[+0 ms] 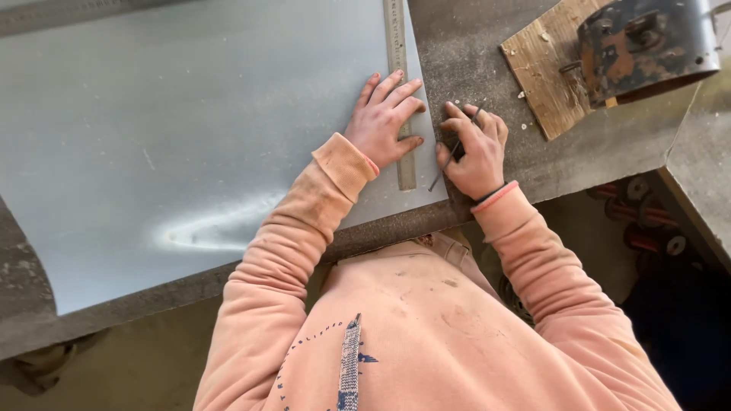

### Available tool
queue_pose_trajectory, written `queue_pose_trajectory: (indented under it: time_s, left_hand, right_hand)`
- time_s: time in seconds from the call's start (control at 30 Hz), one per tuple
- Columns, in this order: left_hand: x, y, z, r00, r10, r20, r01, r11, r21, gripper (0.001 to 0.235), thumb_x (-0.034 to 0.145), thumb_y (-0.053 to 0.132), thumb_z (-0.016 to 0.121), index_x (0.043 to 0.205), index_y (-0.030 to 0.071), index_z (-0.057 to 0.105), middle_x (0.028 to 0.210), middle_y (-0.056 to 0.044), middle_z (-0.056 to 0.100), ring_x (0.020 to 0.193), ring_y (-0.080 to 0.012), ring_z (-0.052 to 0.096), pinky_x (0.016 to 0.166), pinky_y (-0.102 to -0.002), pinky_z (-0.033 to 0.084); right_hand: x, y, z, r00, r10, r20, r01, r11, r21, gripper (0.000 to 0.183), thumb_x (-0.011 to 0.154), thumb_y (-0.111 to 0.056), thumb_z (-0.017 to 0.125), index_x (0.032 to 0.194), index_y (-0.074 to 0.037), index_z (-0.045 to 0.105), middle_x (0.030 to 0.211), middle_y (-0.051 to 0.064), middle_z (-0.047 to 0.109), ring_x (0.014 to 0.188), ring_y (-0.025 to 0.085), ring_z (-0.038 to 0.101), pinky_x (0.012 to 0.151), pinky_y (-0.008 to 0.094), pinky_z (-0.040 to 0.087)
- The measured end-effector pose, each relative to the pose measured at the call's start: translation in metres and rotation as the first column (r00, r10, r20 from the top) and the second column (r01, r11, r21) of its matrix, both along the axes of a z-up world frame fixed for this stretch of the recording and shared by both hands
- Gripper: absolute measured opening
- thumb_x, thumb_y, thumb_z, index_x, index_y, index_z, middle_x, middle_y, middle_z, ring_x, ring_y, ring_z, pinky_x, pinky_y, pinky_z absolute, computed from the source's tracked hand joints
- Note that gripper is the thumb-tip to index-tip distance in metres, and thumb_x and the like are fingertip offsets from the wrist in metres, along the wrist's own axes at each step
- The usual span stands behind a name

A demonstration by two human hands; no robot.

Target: Measure and mark a metal sheet using a ruler, pencil, and calculator.

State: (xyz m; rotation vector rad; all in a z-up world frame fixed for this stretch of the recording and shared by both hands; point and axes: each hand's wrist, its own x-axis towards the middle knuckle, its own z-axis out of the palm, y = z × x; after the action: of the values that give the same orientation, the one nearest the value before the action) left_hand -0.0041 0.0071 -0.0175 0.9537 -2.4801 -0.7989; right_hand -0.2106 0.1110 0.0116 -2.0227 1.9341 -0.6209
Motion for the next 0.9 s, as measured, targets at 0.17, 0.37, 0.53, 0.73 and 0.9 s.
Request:
queue_pose_trajectory:
  time_s: [0.17, 0.37, 0.53, 0.73, 0.9]
  left_hand:
    - [0.0, -0.002, 0.001, 1.0, -0.016, -0.009, 0.016, 1.0, -0.01, 0.047, 0.078, 0.038, 0.084, 0.118, 0.018, 0.068, 0.154, -0.004, 0.05, 0.15, -0.0304, 0.033, 0.125, -0.052, 0.015]
    - [0.002, -0.008, -0.012, 0.999, -0.034, -0.029, 0.031, 0.997, -0.072, 0.048, 0.08, 0.039, 0.085, 0.119, 0.018, 0.069, 0.153, -0.007, 0.051, 0.148, -0.0316, 0.034, 0.124, -0.052, 0.017]
    - [0.056, -0.003, -0.008, 0.999, -0.049, -0.016, 0.048, 0.996, -0.069, 0.049, 0.082, 0.039, 0.084, 0.123, 0.017, 0.068, 0.154, -0.006, 0.053, 0.149, -0.0309, 0.037, 0.125, -0.05, 0.018]
    - [0.254, 0.014, 0.006, 0.989, 0.133, 0.067, -0.129, 0.99, -0.059, 0.05, 0.088, 0.03, 0.081, 0.132, 0.013, 0.067, 0.156, -0.012, 0.054, 0.15, -0.0368, 0.038, 0.126, -0.049, 0.021]
    - [0.428, 0.074, 0.029, 0.814, 0.571, 0.107, -0.574, 0.819, 0.004, 0.041, 0.092, 0.004, 0.067, 0.133, 0.01, 0.068, 0.157, -0.013, 0.057, 0.154, -0.0384, 0.039, 0.129, -0.049, 0.03]
  right_hand:
    - [0.006, 0.005, -0.004, 1.0, -0.027, 0.004, 0.027, 0.998, -0.062, 0.03, 0.088, -0.016, 0.074, 0.117, -0.014, 0.07, 0.148, 0.007, 0.065, 0.141, 0.032, 0.049, 0.12, 0.05, 0.027]
    - [0.01, 0.01, -0.006, 0.999, -0.037, 0.009, 0.038, 0.989, -0.14, 0.023, 0.09, -0.015, 0.075, 0.112, -0.013, 0.071, 0.141, 0.005, 0.067, 0.136, 0.031, 0.054, 0.115, 0.051, 0.031]
    - [0.013, 0.009, -0.006, 0.988, -0.142, 0.064, 0.153, 0.955, -0.253, 0.009, 0.096, -0.017, 0.076, 0.1, -0.011, 0.072, 0.124, 0.002, 0.076, 0.123, 0.028, 0.064, 0.109, 0.047, 0.038]
    - [0.004, 0.007, -0.027, 0.94, -0.218, 0.261, 0.296, 0.903, -0.311, 0.011, 0.105, -0.017, 0.071, 0.103, -0.006, 0.072, 0.109, 0.01, 0.078, 0.1, 0.031, 0.07, 0.091, 0.042, 0.053]
    - [0.007, 0.003, -0.024, 0.934, -0.268, 0.237, 0.334, 0.893, -0.303, 0.011, 0.104, -0.017, 0.073, 0.101, -0.007, 0.075, 0.093, 0.013, 0.073, 0.089, 0.031, 0.068, 0.081, 0.043, 0.053]
